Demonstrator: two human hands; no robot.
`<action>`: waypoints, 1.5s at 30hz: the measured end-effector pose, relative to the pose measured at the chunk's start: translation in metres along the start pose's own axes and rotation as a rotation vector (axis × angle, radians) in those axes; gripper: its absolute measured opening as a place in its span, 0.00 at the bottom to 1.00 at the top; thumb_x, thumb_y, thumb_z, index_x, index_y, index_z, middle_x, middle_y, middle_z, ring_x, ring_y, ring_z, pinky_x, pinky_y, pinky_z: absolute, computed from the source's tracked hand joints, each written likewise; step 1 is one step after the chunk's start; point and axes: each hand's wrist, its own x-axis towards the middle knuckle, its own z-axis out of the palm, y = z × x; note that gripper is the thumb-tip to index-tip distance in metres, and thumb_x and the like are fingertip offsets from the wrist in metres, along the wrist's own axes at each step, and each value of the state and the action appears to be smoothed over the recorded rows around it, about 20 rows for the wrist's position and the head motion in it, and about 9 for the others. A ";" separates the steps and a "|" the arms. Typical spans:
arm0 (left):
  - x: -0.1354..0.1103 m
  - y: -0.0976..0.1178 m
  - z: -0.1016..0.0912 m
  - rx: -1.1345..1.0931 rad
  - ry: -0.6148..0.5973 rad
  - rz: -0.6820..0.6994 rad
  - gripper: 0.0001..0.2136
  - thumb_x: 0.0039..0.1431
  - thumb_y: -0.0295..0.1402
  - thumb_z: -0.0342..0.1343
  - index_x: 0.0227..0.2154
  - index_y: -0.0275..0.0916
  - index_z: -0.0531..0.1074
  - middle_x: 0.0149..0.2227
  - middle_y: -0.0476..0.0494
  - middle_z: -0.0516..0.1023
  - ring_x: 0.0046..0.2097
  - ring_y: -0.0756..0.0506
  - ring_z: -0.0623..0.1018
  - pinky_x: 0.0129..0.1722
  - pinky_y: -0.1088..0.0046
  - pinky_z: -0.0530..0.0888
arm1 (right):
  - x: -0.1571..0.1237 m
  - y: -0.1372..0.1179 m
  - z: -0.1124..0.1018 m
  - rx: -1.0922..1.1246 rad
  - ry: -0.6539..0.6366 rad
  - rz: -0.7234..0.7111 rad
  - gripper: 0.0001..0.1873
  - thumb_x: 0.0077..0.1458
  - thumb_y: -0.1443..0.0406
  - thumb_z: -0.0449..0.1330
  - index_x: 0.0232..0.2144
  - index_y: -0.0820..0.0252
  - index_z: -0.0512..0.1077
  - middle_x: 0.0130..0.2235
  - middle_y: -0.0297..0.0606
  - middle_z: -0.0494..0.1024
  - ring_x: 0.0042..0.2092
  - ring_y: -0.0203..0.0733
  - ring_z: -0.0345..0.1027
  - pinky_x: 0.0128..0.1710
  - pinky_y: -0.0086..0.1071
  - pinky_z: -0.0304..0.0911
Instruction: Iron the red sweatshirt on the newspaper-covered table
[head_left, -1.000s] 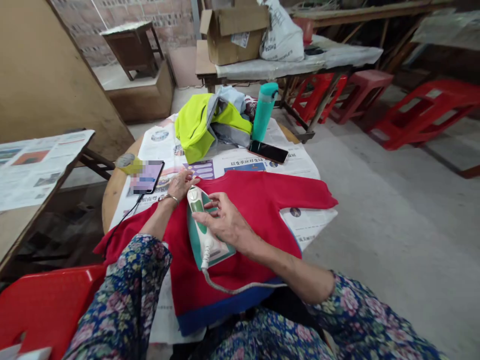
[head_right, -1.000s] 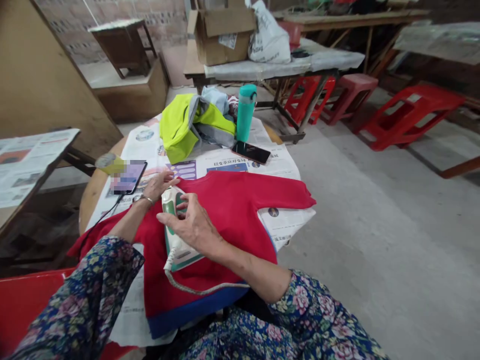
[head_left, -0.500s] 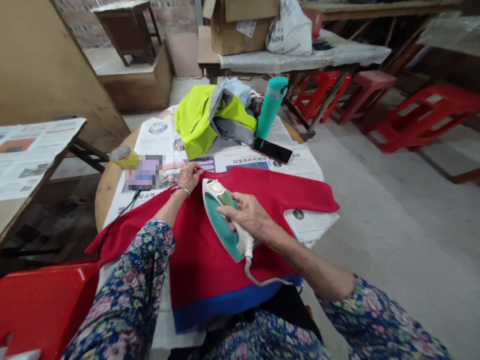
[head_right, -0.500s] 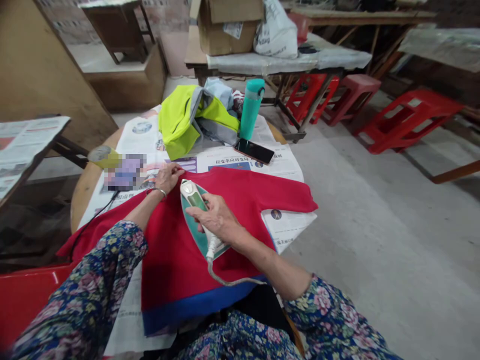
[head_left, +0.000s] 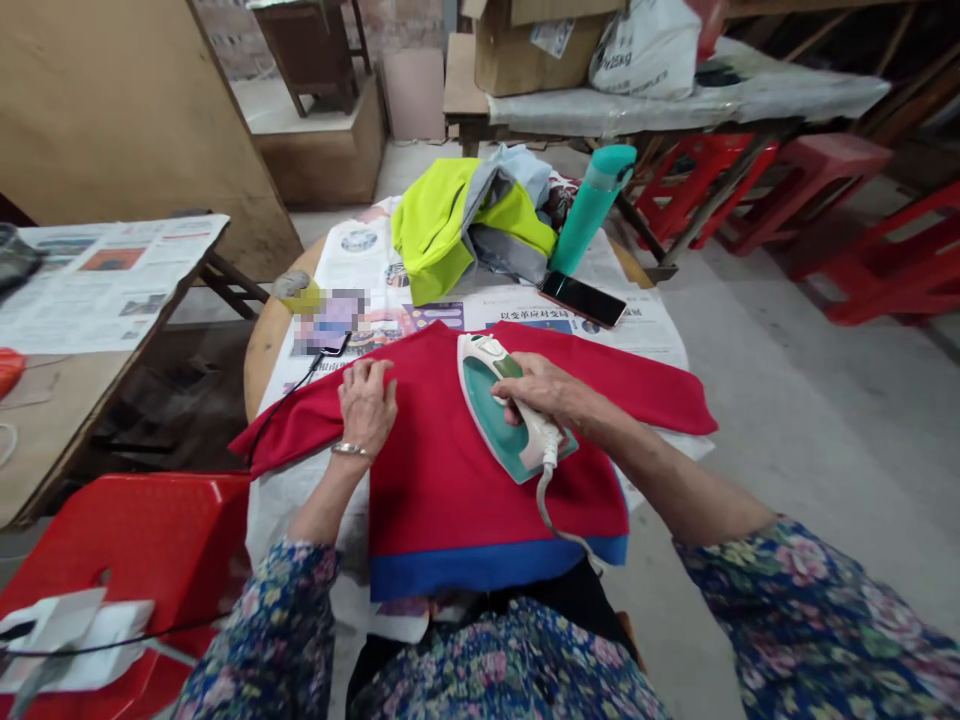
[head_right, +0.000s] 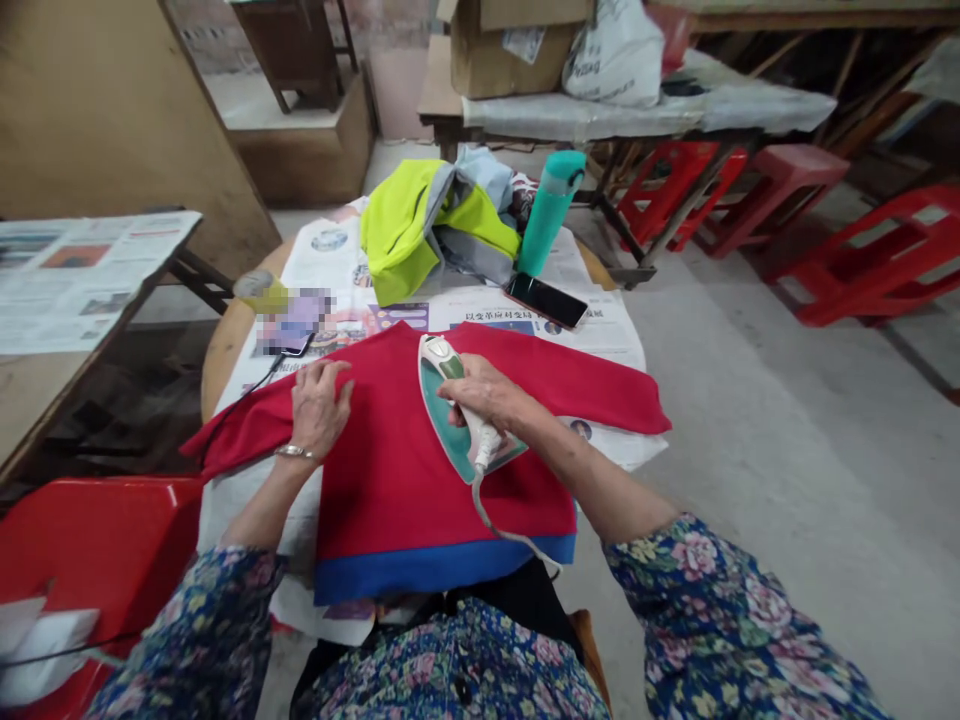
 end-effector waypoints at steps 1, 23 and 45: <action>-0.017 -0.007 -0.006 0.031 -0.013 -0.031 0.17 0.68 0.32 0.54 0.57 0.42 0.78 0.61 0.31 0.78 0.62 0.31 0.76 0.64 0.46 0.73 | 0.002 -0.002 0.001 -0.028 0.006 -0.018 0.13 0.55 0.71 0.63 0.30 0.52 0.62 0.17 0.29 0.69 0.18 0.36 0.61 0.17 0.28 0.55; -0.047 -0.048 0.011 -0.218 0.034 -0.234 0.29 0.62 0.25 0.47 0.64 0.44 0.76 0.70 0.38 0.75 0.76 0.36 0.66 0.78 0.43 0.54 | 0.004 -0.026 0.043 -0.965 -0.158 -0.570 0.15 0.59 0.54 0.73 0.39 0.58 0.80 0.37 0.41 0.83 0.40 0.46 0.75 0.34 0.33 0.55; -0.046 -0.041 0.004 -0.192 0.039 -0.183 0.16 0.66 0.40 0.59 0.53 0.43 0.78 0.71 0.32 0.73 0.77 0.30 0.64 0.77 0.40 0.53 | 0.002 -0.015 0.017 -0.915 0.087 -0.431 0.15 0.63 0.54 0.72 0.40 0.59 0.78 0.37 0.41 0.81 0.40 0.48 0.74 0.35 0.34 0.53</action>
